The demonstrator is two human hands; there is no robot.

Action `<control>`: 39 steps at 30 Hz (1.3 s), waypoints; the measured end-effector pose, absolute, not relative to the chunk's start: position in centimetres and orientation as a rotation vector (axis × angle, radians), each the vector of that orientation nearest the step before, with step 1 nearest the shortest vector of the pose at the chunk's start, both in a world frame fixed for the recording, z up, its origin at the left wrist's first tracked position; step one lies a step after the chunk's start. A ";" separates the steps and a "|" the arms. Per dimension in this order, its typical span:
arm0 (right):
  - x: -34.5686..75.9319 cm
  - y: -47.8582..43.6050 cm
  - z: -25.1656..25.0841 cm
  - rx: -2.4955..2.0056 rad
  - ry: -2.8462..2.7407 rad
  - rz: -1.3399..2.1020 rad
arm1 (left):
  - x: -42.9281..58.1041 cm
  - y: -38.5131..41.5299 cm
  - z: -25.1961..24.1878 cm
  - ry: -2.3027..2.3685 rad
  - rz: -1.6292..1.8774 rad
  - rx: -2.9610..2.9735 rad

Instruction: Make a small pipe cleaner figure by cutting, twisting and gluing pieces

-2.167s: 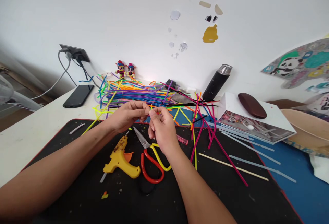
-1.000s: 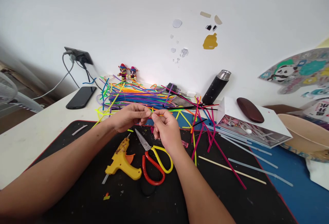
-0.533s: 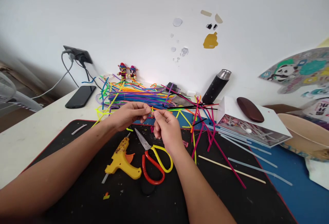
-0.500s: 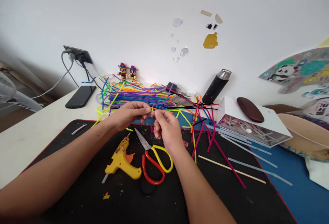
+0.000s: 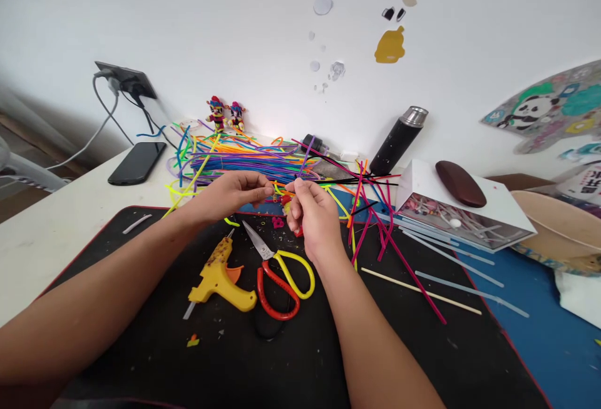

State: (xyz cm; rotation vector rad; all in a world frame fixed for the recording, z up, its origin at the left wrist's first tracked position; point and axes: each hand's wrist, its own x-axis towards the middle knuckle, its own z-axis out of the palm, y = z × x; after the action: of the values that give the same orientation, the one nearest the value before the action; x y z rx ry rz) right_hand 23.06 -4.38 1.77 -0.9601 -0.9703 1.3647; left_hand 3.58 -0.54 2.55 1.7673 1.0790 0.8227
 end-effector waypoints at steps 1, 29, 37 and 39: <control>23.1 -4.4 1.8 -0.962 -0.968 1.353 | 3.5 -0.5 2.5 1.108 0.817 1.821; 22.6 -5.1 2.3 -0.938 -1.113 1.359 | 6.0 3.2 -0.8 1.392 0.223 2.569; 22.5 -5.1 2.4 -0.956 -1.149 1.365 | 7.2 3.4 -0.3 1.456 0.135 2.600; 22.6 -5.0 2.3 -0.962 -1.146 1.364 | 7.3 3.4 -0.2 1.455 0.133 2.610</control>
State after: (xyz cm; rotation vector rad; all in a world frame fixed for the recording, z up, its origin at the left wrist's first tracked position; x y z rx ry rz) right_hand 22.58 -5.03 2.31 -0.9617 -1.1465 1.3641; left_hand 7.30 3.35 -0.18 2.6097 1.4550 0.1329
